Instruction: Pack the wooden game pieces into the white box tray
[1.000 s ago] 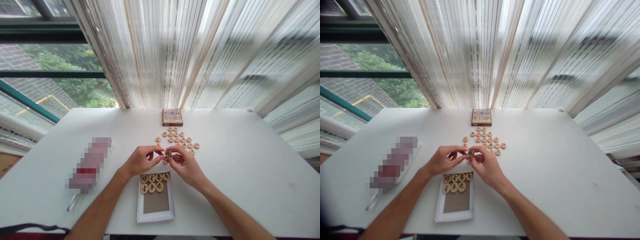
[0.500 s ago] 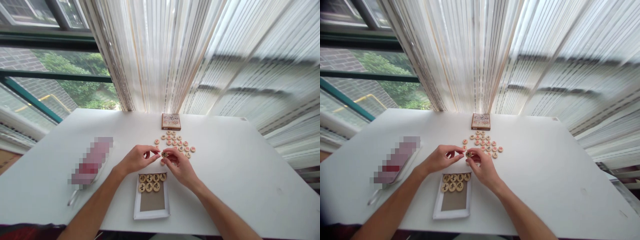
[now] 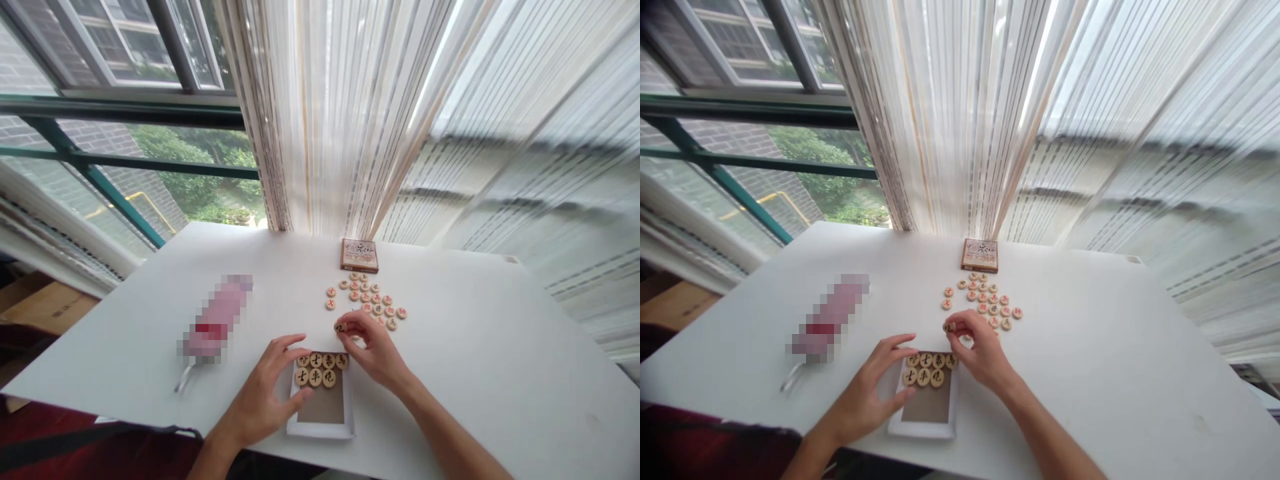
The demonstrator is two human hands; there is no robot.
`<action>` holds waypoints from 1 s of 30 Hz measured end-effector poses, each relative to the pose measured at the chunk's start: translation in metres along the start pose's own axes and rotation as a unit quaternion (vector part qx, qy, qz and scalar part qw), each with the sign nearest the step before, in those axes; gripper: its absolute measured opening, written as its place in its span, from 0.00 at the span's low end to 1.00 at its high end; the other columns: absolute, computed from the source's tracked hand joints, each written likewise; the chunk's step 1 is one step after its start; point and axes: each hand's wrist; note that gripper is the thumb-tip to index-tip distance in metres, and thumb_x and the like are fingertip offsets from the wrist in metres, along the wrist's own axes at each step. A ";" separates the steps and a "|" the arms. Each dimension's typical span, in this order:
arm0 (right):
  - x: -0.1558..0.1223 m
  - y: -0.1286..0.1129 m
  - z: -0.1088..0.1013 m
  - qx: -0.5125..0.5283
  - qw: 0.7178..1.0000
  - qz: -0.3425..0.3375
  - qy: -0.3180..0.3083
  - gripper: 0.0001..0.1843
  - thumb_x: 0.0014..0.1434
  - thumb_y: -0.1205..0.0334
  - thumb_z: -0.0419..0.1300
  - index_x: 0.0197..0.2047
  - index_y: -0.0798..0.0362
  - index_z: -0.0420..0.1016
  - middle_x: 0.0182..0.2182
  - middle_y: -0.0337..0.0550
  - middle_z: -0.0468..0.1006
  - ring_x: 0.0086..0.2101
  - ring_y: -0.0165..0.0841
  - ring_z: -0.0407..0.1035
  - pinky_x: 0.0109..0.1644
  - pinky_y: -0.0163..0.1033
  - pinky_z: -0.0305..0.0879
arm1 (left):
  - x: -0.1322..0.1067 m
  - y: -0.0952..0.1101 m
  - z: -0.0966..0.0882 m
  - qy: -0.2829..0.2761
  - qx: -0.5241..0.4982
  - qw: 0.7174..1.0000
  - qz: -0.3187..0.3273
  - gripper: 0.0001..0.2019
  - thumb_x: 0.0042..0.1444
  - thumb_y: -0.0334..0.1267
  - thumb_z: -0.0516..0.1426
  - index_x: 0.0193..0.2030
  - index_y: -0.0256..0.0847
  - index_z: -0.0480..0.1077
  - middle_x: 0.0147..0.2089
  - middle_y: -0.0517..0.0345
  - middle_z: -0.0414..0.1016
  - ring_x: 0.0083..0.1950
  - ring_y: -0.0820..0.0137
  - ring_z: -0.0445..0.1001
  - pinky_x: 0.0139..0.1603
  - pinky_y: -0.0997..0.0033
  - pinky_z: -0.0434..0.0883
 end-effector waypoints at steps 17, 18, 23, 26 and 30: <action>-0.066 -0.023 -0.002 0.041 0.989 0.094 0.104 0.04 0.66 0.59 0.59 0.43 0.49 0.71 0.38 0.44 0.74 0.40 0.37 0.72 0.47 0.42 0.72 | 0.035 0.023 0.022 -0.040 0.020 0.998 0.034 0.25 0.49 0.31 0.66 0.54 0.49 0.67 0.53 0.54 0.73 0.55 0.57 0.68 0.56 0.53 0.68; -0.073 -0.020 0.001 0.053 0.986 0.099 0.120 0.05 0.66 0.58 0.59 0.43 0.49 0.71 0.37 0.44 0.74 0.40 0.38 0.72 0.47 0.42 0.72 | 0.036 0.022 0.023 -0.038 0.021 0.999 0.034 0.23 0.51 0.31 0.64 0.53 0.48 0.67 0.52 0.54 0.73 0.55 0.57 0.69 0.55 0.53 0.68; -0.087 -0.003 0.015 0.106 0.977 0.099 0.159 0.08 0.63 0.59 0.63 0.45 0.47 0.71 0.38 0.44 0.74 0.40 0.36 0.72 0.47 0.40 0.73 | 0.036 0.021 0.025 -0.032 0.009 0.999 0.029 0.19 0.53 0.30 0.63 0.51 0.48 0.68 0.51 0.54 0.74 0.54 0.57 0.69 0.55 0.54 0.68; -0.084 0.004 0.020 0.112 0.976 0.093 0.165 0.09 0.62 0.59 0.63 0.46 0.47 0.71 0.39 0.43 0.74 0.39 0.35 0.73 0.45 0.38 0.73 | 0.036 0.022 0.025 -0.025 0.000 0.999 0.028 0.20 0.51 0.30 0.64 0.51 0.47 0.68 0.51 0.54 0.74 0.54 0.57 0.69 0.56 0.53 0.68; -0.080 0.008 0.024 0.079 0.980 0.086 0.163 0.10 0.62 0.58 0.63 0.46 0.48 0.71 0.38 0.43 0.73 0.36 0.35 0.71 0.42 0.38 0.72 | 0.032 0.016 0.022 -0.007 -0.022 0.999 0.037 0.16 0.56 0.34 0.62 0.51 0.47 0.69 0.52 0.52 0.73 0.55 0.58 0.70 0.58 0.53 0.69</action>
Point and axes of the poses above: each hand's wrist, its own x-axis towards the middle knuckle, its own z-axis out of the palm, y = z × x
